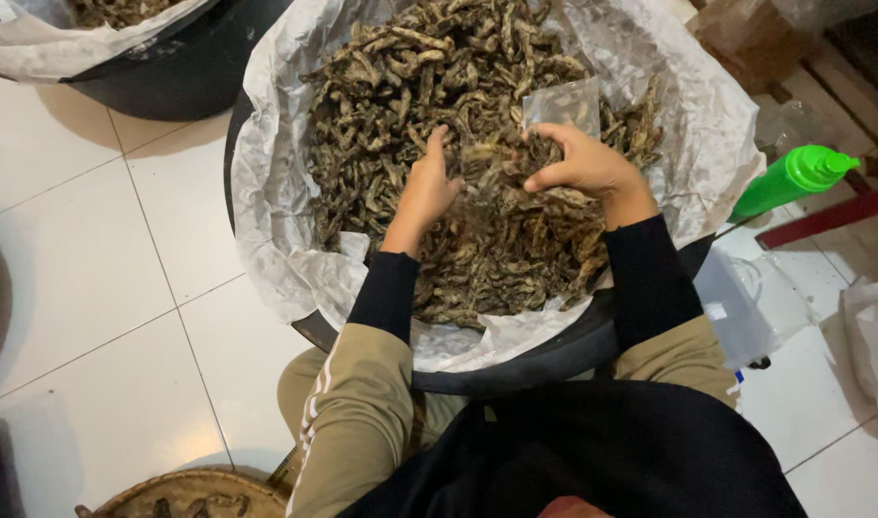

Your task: The person picks up dried fish from a large bin by hand, places them into small plastic bags, and sets the bags aside on the floor.

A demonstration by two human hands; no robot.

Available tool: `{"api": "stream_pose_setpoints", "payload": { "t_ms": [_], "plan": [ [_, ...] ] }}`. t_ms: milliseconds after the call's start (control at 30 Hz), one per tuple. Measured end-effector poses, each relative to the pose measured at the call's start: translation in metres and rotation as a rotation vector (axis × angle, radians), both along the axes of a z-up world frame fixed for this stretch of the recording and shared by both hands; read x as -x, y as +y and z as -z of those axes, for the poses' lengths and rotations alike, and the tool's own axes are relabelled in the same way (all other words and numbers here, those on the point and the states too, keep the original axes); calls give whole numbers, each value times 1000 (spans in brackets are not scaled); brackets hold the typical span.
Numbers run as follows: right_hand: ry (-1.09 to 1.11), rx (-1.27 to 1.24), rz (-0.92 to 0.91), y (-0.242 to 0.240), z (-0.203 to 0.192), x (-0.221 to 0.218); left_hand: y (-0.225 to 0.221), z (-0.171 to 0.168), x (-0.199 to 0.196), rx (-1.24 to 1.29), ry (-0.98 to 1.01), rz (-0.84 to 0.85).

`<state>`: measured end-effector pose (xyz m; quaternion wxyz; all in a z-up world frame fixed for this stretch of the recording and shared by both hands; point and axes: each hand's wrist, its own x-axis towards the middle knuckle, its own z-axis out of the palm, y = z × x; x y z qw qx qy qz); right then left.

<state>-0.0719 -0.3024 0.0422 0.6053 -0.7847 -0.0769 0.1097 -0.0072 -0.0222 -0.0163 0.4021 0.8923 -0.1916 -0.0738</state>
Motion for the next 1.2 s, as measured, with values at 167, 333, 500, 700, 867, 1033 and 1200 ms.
{"api": "stream_pose_setpoints", "payload": {
  "t_ms": [167, 333, 500, 700, 867, 1033, 1200],
  "plan": [
    [-82, 157, -130, -9, 24, -19, -1, -15, 8, 68, -118, 94],
    [356, 244, 174, 9, 12, -17, -11, -5, 8, 23, -139, 123],
    [-7, 88, 148, 36, 8, -8, -20, 5, 9, 105, -208, 195],
    [24, -112, 250, 57, 12, -9, -21, 1, 10, 10, -134, 188],
    [-72, -150, 173, 68, 25, -18, -14, 13, 3, 52, -110, 153],
    [-384, 314, 19, 72, 34, -14, 3, 31, -16, 51, -82, 77],
    [-363, 715, 159, 108, 26, -9, 9, 30, -13, -31, 192, -90]
  ]
}}
